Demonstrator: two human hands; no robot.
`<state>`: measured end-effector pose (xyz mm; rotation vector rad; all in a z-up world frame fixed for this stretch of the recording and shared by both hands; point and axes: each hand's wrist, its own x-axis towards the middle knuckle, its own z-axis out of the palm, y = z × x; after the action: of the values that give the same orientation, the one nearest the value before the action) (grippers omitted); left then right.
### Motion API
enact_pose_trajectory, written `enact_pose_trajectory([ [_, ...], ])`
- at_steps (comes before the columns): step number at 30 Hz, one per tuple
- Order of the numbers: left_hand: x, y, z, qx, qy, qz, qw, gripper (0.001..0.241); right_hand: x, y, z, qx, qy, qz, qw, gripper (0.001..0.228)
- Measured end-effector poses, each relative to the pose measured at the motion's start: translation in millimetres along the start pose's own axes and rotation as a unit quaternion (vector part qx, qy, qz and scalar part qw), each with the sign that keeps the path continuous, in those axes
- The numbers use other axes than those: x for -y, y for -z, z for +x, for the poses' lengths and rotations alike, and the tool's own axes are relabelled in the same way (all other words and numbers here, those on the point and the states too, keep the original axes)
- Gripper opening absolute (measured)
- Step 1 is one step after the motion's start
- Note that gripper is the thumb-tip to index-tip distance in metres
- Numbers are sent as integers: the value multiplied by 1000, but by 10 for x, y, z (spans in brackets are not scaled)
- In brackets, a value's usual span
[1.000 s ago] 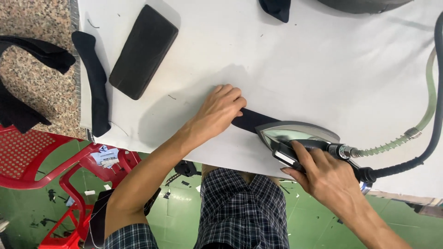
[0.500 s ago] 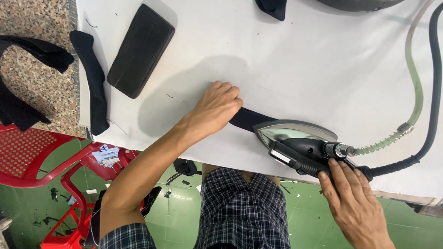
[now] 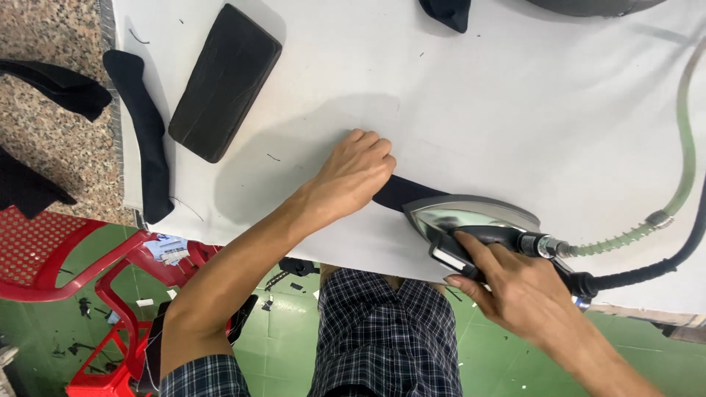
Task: Ironing small strips of black fabric on a padded workstation
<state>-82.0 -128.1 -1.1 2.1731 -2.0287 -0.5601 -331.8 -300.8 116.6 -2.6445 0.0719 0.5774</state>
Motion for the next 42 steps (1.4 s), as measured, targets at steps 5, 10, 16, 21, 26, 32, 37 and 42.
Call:
enact_pose_trajectory([
  [5, -3, 18, -5, -12, -4, -1, 1000, 33, 205, -15, 220, -31, 28, -40, 998, 70],
  [10, 33, 41, 3, -17, -15, -2, 1000, 34, 393, -32, 417, -58, 46, -115, 991, 71],
  [16, 230, 82, 27, -22, 28, 42, 998, 49, 517, -16, 613, -83, 34, -155, 984, 63],
  [21, 589, 539, -100, -164, 65, 0, 984, 18, 541, -24, 661, -98, 23, -185, 977, 65],
  [26, 1088, 717, -611, -154, 320, 40, 934, 93, 569, 17, 698, -86, 6, -170, 982, 56],
  [32, 817, 555, -871, -235, 373, -14, 897, 72, 629, 115, 690, -74, -2, -38, 997, 50],
  [37, -519, 487, -1320, -419, 383, -90, 818, 60, 646, 260, 682, -8, 25, 92, 995, 56],
  [42, -2077, -164, -1580, -427, 399, -101, 805, 58, 763, 300, 614, 43, -61, -38, 997, 59],
])
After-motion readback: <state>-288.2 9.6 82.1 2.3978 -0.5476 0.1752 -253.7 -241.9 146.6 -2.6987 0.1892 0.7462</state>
